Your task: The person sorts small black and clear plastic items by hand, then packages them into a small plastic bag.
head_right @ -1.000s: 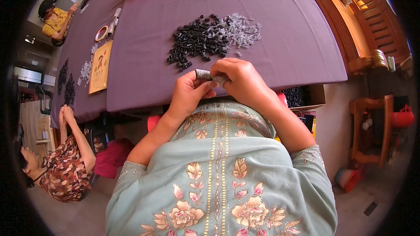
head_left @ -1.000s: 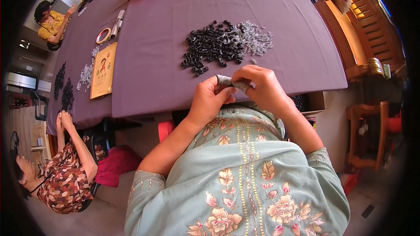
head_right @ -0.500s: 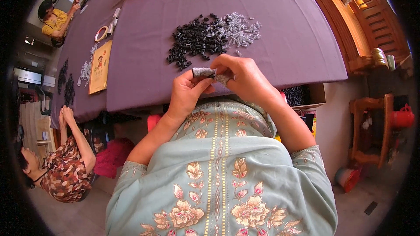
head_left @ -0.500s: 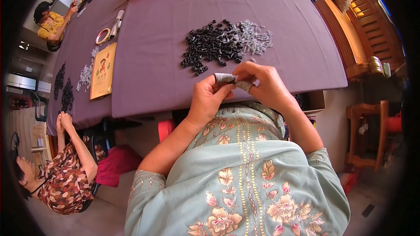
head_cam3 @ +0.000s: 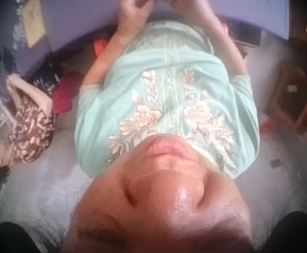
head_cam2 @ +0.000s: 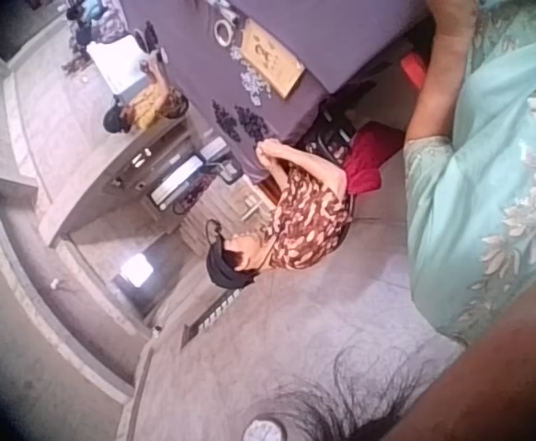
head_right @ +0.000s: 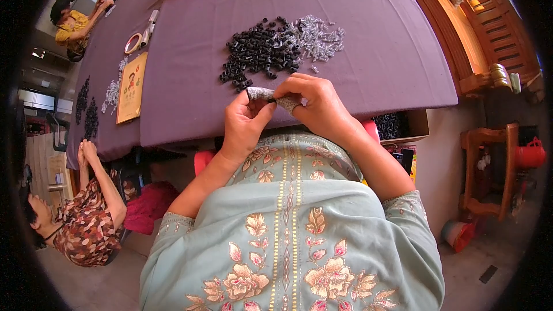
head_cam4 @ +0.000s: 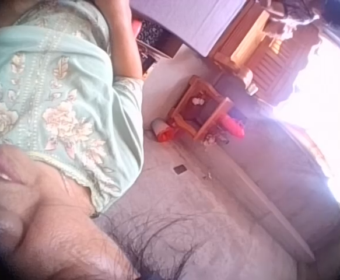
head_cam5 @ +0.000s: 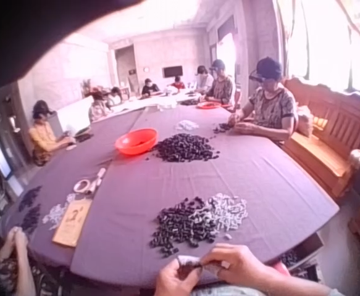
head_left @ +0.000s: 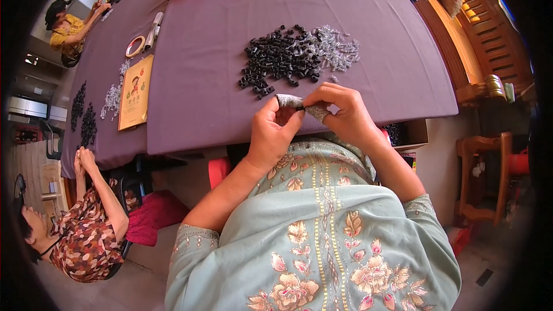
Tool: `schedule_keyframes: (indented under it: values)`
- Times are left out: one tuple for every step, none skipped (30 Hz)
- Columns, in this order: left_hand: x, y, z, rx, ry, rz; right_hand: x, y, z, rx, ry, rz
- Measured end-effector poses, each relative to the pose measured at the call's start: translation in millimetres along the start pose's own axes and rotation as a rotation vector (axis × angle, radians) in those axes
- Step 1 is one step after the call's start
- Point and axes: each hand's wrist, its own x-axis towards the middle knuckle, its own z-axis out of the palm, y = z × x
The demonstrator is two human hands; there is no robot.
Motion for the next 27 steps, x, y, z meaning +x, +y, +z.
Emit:
schedule_keyframes:
  values:
    - [-0.1, -0.2, 0.0, -0.039, 0.008, 0.013, -0.1, 0.3, -0.2, 0.009, -0.004, 0.019]
    - [0.0, 0.0, -0.6, -0.039, 0.009, 0.013, -0.1, 0.6, -0.2, 0.018, -0.008, 0.038]
    - [0.4, 0.3, -1.0, -0.071, -0.004, 0.0, -0.6, 1.9, 0.6, 0.018, -0.007, 0.038]
    - [0.9, 0.5, -1.1, -0.103, -0.016, -0.014, -1.4, 4.3, 2.0, 0.049, 0.004, 0.061]
    - [1.5, -0.5, -0.9, -0.103, -0.018, -0.014, -2.1, 5.8, 2.7, 0.08, 0.016, 0.083]
    - [1.9, -2.2, -1.0, -0.11, -0.007, 0.0, -2.0, 6.8, 2.6, 0.08, 0.017, 0.084]
    - [2.4, -2.3, -0.7, -0.118, 0.003, 0.014, -1.5, 8.0, 1.6, 0.117, 0.001, 0.142]
    - [2.9, -0.9, 0.4, -0.118, 0.002, 0.013, -1.0, 9.0, 0.6, 0.153, -0.014, 0.201]
    - [3.9, 3.5, 2.8, -0.163, 0.017, -0.003, -0.2, 9.3, -0.8, 0.153, -0.013, 0.202]
    - [4.7, 5.7, 4.1, -0.209, 0.033, -0.019, 0.9, 8.6, -2.6, 0.115, -0.007, 0.183]
    - [5.1, 4.6, 2.9, -0.209, 0.032, -0.02, 1.5, 8.3, -4.1, 0.076, -0.002, 0.163]
    - [5.2, 3.2, 0.6, -0.166, 0.018, -0.025, 1.5, 8.2, -6.0, 0.076, -0.002, 0.163]
    - [5.4, 1.3, -1.2, -0.124, 0.003, -0.03, 1.1, 8.3, -7.9, 0.057, 0.001, 0.16]
    - [5.8, -1.9, -2.2, -0.124, 0.003, -0.03, 0.9, 8.2, -9.0, 0.038, 0.004, 0.157]
    - [6.0, -5.8, -3.3, -0.062, -0.027, -0.05, 0.8, 7.5, -8.8, 0.038, 0.004, 0.157]
    - [5.7, -8.1, -4.2, 0.001, -0.057, -0.07, 0.8, 6.8, -8.1, 0.06, -0.009, 0.138]
    - [4.8, -8.9, -4.9, 0.001, -0.056, -0.07, 0.7, 6.0, -7.1, 0.082, -0.023, 0.119]
    - [4.2, -9.4, -5.5, 0.033, -0.073, -0.073, 0.4, 5.6, -5.6, 0.082, -0.022, 0.119]
    - [3.8, -9.7, -5.7, 0.065, -0.09, -0.076, -0.2, 5.5, -3.3, 0.106, -0.014, 0.133]
    - [3.9, -9.4, -5.2, 0.065, -0.09, -0.076, -0.7, 6.0, -1.9, 0.13, -0.006, 0.147]
    - [4.1, -8.7, -4.4, 0.036, -0.082, -0.074, -1.3, 7.7, -1.9, 0.13, -0.005, 0.148]
    - [4.4, -8.4, -4.0, 0.006, -0.073, -0.073, -1.9, 10.0, -2.5, 0.114, -0.029, 0.147]
    - [4.7, -8.5, -5.0, 0.006, -0.073, -0.074, -2.4, 11.1, -2.6, 0.099, -0.053, 0.146]
    - [5.4, -8.9, -6.6, 0.042, -0.08, -0.088, -1.8, 10.1, -2.2, 0.1, -0.054, 0.146]
    - [6.4, -9.3, -7.7, 0.079, -0.086, -0.102, -0.9, 8.2, -1.5, 0.081, -0.063, 0.17]
    - [9.1, -10.3, -6.5, 0.078, -0.084, -0.103, -0.2, 7.4, -0.9, 0.062, -0.072, 0.194]
    - [11.3, -10.7, -3.2, 0.025, -0.055, -0.07, -0.5, 10.4, 0.0, 0.063, -0.072, 0.196]
